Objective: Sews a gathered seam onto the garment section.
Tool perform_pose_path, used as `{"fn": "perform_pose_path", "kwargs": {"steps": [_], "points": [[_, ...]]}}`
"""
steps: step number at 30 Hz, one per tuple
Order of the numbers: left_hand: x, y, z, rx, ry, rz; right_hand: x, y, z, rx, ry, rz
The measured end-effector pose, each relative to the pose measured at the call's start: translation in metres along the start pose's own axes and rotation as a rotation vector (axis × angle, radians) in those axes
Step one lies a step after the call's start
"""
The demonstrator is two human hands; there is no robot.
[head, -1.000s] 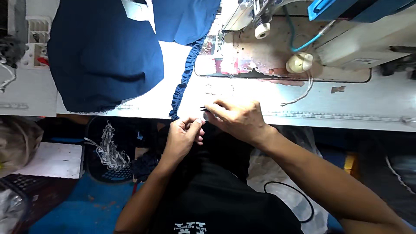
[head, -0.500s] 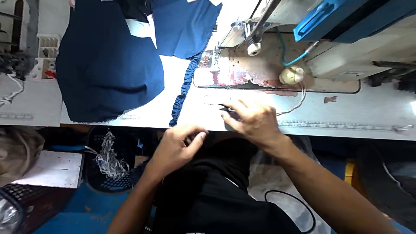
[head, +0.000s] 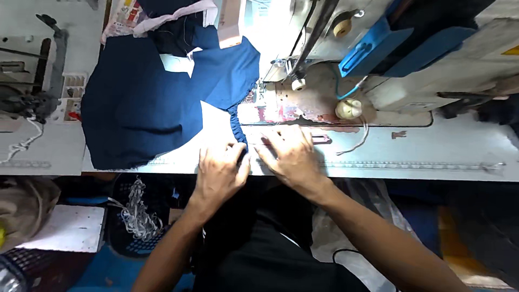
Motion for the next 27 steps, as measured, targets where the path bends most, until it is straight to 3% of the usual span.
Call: {"fn": "perform_pose_path", "kwargs": {"steps": [4,7,11,14,18,21,24,27], "points": [[0.053,0.017,0.043,-0.121,-0.096,0.016,0.032,-0.024,0.008,0.044,-0.036,0.003],[0.093,-0.006,0.076,0.059,-0.18,0.063,0.039,-0.035,0.012,0.107,-0.048,-0.012],[0.059,-0.016,0.075,0.197,-0.271,0.076,0.017,-0.01,0.006,0.164,-0.09,0.108],[0.027,-0.015,0.062,0.263,-0.285,-0.126,-0.008,0.01,-0.004,0.21,-0.177,0.153],[0.035,-0.006,0.086,0.045,-0.428,-0.248,-0.015,0.006,-0.006,0.23,-0.163,0.195],[0.059,-0.024,0.105,0.048,-0.543,-0.24,-0.009,-0.003,-0.004,0.256,-0.128,0.171],[0.07,-0.044,0.1,0.022,-0.392,-0.218,-0.009,0.0,0.001,0.207,-0.122,0.155],[0.051,-0.052,0.086,-0.002,-0.139,-0.147,-0.016,0.012,0.003,0.159,-0.168,0.174]]}}
Point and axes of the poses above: each hand's wrist, its own z-axis towards the middle knuckle, its own y-axis out of the back of the hand, x = y × z, the point moved 7 cm from there along z, towards the middle knuckle, and after that the axes turned 14 degrees about -y, right-handed, at the moved point
